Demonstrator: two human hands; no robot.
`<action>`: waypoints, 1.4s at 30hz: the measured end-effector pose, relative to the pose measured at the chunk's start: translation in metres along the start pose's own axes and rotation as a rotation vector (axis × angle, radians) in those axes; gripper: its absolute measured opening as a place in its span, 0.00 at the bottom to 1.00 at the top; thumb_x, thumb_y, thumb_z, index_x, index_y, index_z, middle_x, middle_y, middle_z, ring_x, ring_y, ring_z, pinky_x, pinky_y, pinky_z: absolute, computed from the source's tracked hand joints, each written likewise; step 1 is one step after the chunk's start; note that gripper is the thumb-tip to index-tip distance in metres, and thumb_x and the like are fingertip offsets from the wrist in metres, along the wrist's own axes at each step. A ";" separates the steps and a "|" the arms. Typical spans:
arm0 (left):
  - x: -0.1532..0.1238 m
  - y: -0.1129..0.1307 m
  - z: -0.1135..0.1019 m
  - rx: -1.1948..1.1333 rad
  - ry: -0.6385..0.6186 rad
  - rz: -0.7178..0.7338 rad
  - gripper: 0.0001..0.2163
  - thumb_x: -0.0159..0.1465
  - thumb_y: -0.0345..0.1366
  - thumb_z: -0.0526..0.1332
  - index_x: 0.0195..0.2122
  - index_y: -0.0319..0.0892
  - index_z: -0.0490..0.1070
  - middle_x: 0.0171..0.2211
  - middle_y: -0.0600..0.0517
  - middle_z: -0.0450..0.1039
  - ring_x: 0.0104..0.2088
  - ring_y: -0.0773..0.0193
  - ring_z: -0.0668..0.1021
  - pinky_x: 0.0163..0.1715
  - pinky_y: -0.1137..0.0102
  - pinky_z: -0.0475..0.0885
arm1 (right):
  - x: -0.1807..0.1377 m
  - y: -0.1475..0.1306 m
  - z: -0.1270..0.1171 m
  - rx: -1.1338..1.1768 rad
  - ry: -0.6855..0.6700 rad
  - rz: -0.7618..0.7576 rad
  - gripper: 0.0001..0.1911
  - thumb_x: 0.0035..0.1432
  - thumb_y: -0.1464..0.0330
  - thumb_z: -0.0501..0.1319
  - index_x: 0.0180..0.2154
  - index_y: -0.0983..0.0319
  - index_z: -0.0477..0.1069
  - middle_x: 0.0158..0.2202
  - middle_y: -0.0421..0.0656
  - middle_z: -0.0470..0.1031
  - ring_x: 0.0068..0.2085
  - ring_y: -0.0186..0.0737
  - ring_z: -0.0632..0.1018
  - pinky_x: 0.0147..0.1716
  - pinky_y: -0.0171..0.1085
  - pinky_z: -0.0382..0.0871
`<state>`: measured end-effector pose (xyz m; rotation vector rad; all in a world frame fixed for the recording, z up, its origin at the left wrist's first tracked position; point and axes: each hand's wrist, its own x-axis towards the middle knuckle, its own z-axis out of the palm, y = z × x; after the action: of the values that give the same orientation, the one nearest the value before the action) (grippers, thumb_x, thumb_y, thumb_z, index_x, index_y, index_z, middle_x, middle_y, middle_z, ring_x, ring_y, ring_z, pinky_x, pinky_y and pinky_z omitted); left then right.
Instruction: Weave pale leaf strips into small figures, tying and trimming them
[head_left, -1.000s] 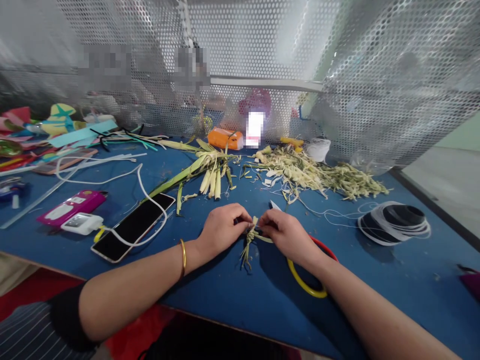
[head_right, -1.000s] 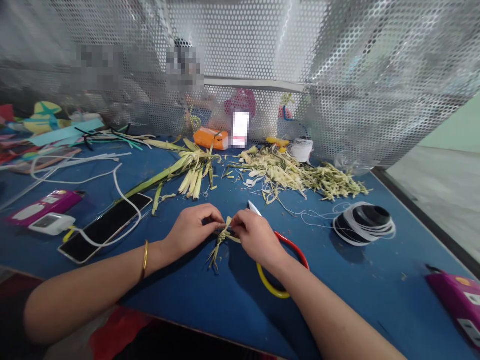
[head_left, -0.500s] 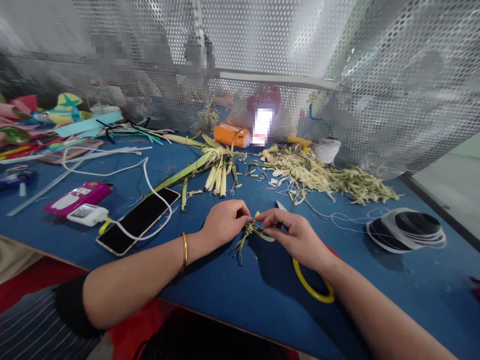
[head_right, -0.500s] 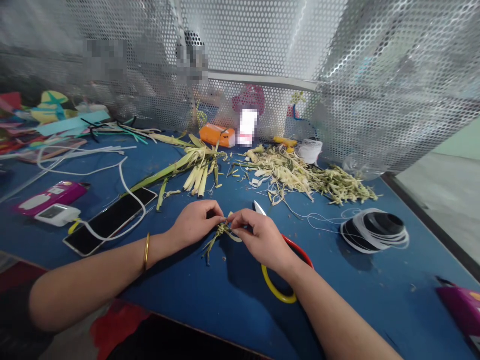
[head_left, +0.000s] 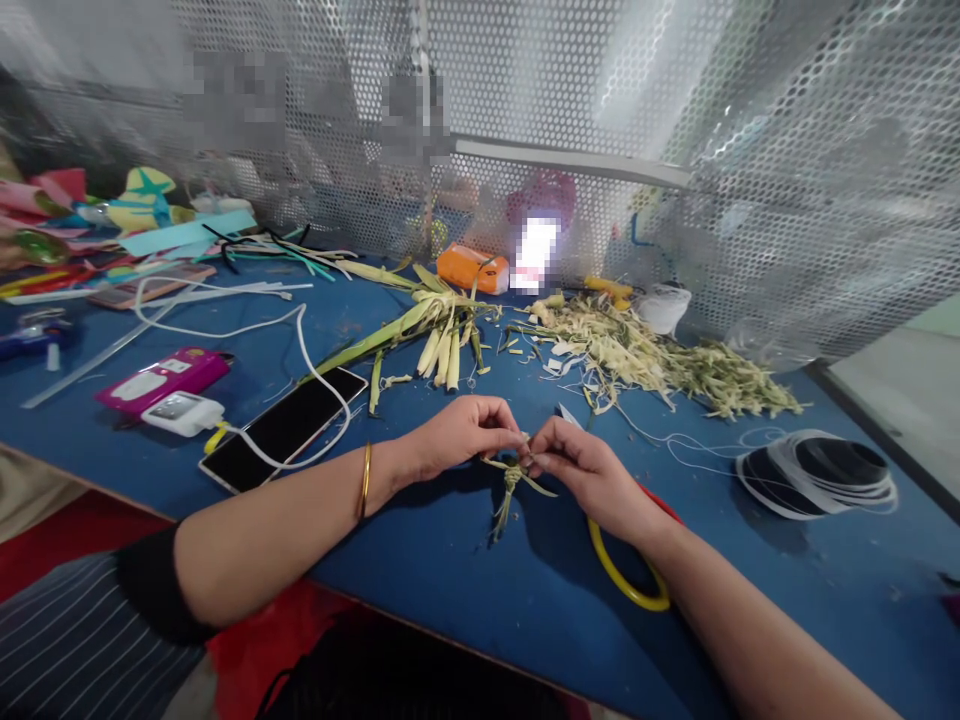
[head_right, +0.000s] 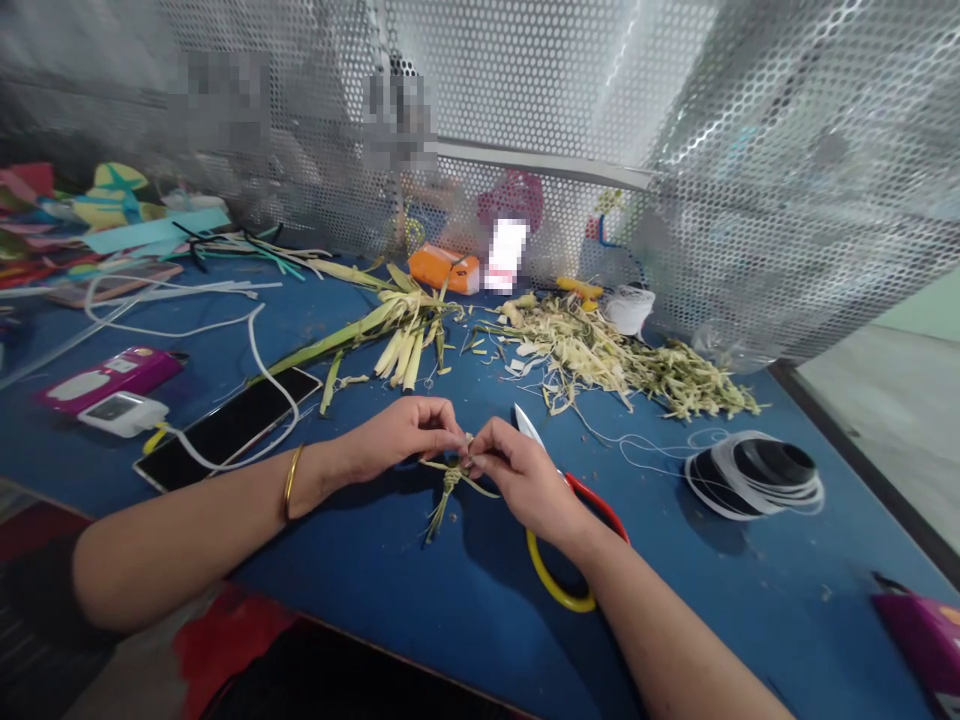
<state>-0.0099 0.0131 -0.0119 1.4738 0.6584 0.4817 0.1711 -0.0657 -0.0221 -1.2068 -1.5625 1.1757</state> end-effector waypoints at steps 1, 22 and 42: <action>0.000 0.000 0.000 -0.004 -0.020 0.003 0.09 0.56 0.39 0.65 0.28 0.39 0.67 0.27 0.51 0.75 0.22 0.73 0.66 0.23 0.73 0.59 | 0.000 0.000 0.000 -0.005 -0.002 -0.005 0.07 0.60 0.65 0.57 0.31 0.59 0.64 0.31 0.40 0.73 0.33 0.36 0.74 0.36 0.38 0.69; -0.001 -0.007 0.002 0.301 -0.010 0.021 0.04 0.57 0.32 0.62 0.26 0.40 0.69 0.25 0.53 0.77 0.28 0.67 0.77 0.29 0.73 0.67 | -0.009 -0.004 0.009 -0.579 0.005 0.023 0.09 0.59 0.77 0.48 0.33 0.58 0.61 0.28 0.38 0.71 0.29 0.36 0.71 0.28 0.33 0.60; 0.001 -0.008 0.005 -0.028 0.084 -0.103 0.09 0.54 0.31 0.66 0.29 0.41 0.64 0.21 0.55 0.75 0.23 0.69 0.76 0.25 0.73 0.70 | 0.002 -0.006 0.006 -0.025 0.185 0.154 0.07 0.54 0.64 0.60 0.28 0.61 0.68 0.21 0.36 0.69 0.25 0.33 0.70 0.29 0.34 0.62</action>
<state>-0.0067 0.0096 -0.0201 1.3913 0.7873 0.4732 0.1638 -0.0652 -0.0177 -1.4313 -1.3701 1.1083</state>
